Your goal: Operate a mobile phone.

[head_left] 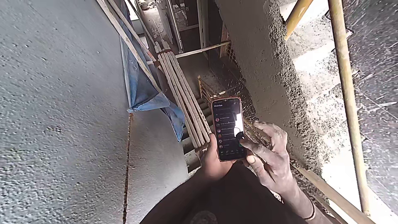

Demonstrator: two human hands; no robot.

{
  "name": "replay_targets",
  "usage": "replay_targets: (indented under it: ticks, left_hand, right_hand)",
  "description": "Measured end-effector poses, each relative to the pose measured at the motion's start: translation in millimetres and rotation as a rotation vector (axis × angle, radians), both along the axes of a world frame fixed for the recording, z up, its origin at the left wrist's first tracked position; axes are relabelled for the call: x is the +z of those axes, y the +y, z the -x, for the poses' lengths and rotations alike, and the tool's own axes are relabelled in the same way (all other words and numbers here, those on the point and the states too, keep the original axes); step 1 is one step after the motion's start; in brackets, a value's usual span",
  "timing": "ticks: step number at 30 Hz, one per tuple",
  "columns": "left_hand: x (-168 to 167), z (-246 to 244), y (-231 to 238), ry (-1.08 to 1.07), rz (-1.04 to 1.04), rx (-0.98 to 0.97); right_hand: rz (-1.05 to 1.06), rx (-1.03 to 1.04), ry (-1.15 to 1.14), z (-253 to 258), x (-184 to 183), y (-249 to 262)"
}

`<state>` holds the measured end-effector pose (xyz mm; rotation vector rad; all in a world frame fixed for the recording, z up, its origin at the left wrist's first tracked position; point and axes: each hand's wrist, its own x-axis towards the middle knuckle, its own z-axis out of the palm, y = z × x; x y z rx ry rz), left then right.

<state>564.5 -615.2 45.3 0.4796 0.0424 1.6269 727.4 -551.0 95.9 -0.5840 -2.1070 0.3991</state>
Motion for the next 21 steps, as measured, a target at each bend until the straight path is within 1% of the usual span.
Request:
replay_targets:
  ticks: [5,10,16,21]
  left_hand:
    - [0.1,-3.4,0.8,0.025,0.001,0.016]
    - [3.4,-4.7,0.3,0.022,0.007,-0.021]
    - [2.0,-7.5,0.6,0.044,-0.002,-0.041]
    - [-0.9,-7.8,0.0,0.091,0.005,-0.074]
  right_hand:
    - [-0.002,-0.009,-0.002,-2.3,1.5,-0.5]
    - [-0.014,-0.018,-0.023,-4.7,2.1,0.1]
    - [0.012,-0.071,-0.049,-4.8,3.9,9.8]
    - [0.026,-0.099,-0.027,-3.5,7.7,19.0]
